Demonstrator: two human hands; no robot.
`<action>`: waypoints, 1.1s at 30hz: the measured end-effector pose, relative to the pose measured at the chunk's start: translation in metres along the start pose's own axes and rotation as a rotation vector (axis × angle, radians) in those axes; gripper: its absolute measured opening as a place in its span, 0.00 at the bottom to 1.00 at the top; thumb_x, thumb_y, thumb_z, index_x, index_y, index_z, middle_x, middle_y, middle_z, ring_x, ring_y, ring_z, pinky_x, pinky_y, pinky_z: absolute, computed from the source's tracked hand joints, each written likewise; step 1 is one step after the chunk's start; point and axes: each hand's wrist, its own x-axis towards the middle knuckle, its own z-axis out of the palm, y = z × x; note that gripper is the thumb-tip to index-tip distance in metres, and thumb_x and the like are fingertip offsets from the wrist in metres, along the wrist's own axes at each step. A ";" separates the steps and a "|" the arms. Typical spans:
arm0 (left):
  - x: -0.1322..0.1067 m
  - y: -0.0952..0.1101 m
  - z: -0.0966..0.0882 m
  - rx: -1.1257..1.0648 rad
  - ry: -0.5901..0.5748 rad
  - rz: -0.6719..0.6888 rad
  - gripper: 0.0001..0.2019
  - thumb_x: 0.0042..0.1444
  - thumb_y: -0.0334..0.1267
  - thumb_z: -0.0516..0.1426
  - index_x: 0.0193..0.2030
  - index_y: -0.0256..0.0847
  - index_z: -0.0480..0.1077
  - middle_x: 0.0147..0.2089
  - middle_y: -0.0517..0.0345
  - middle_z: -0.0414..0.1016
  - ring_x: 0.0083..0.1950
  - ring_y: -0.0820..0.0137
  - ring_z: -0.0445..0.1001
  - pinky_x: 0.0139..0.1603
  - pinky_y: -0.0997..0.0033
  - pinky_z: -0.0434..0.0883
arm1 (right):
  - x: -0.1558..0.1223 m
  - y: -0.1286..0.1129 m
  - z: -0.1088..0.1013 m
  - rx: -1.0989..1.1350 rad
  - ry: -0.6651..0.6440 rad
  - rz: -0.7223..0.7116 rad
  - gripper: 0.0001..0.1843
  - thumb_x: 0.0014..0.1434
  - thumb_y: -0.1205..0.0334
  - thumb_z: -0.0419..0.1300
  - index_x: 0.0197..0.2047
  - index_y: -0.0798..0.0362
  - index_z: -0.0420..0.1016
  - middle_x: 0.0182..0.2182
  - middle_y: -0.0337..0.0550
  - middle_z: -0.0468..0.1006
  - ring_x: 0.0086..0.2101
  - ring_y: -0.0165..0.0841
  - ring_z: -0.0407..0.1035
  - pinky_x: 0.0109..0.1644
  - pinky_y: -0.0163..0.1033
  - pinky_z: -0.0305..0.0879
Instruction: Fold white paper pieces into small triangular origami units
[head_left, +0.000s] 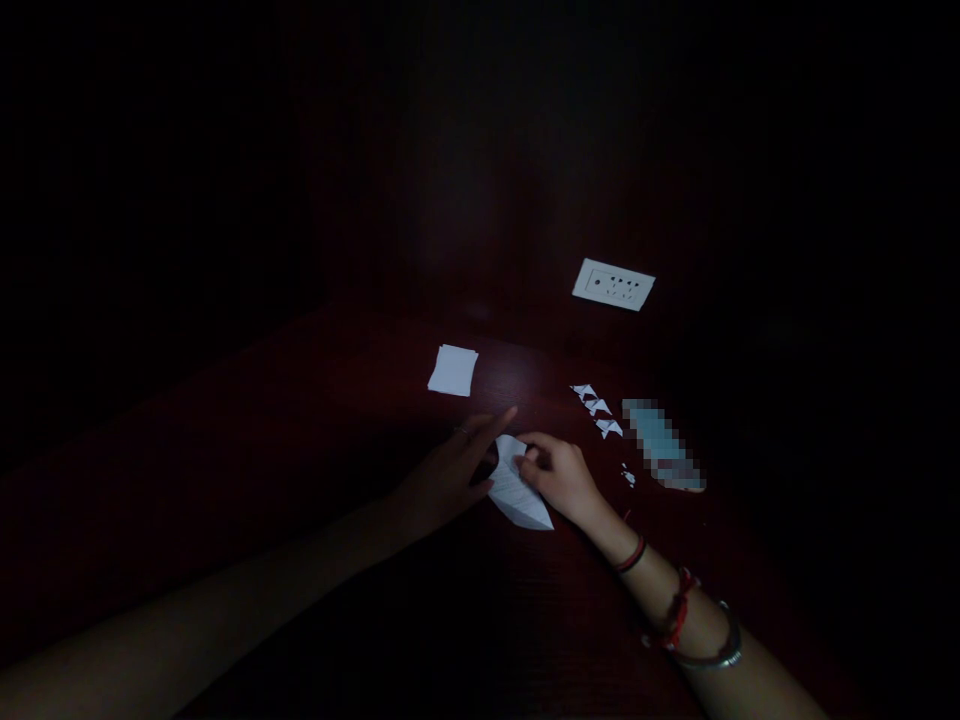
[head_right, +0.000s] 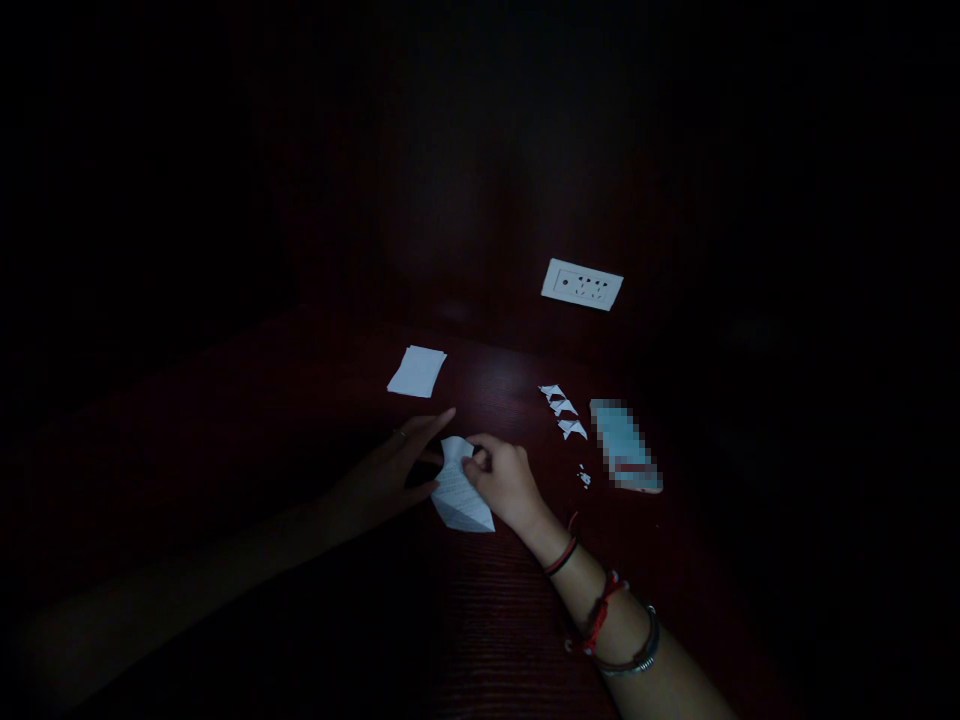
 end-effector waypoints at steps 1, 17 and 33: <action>0.000 0.001 0.000 -0.021 -0.014 0.005 0.38 0.47 0.26 0.51 0.60 0.53 0.37 0.57 0.53 0.48 0.41 0.70 0.68 0.42 0.67 0.68 | 0.000 0.000 0.000 0.005 0.007 0.006 0.13 0.49 0.67 0.52 0.39 0.56 0.69 0.20 0.36 0.71 0.21 0.25 0.63 0.26 0.29 0.58; 0.002 -0.001 0.000 -0.044 0.028 -0.110 0.20 0.54 0.43 0.48 0.54 0.42 0.53 0.50 0.51 0.60 0.38 0.71 0.70 0.39 0.68 0.67 | -0.002 0.001 0.001 0.034 -0.027 -0.057 0.08 0.49 0.71 0.49 0.31 0.54 0.68 0.20 0.35 0.70 0.22 0.25 0.63 0.26 0.28 0.57; -0.004 0.000 -0.001 -0.314 0.014 -0.267 0.21 0.41 0.31 0.56 0.45 0.40 0.60 0.48 0.52 0.60 0.33 0.74 0.69 0.28 0.74 0.69 | -0.007 -0.004 0.004 0.163 -0.094 0.017 0.07 0.48 0.62 0.55 0.28 0.56 0.72 0.23 0.40 0.73 0.25 0.27 0.66 0.28 0.31 0.61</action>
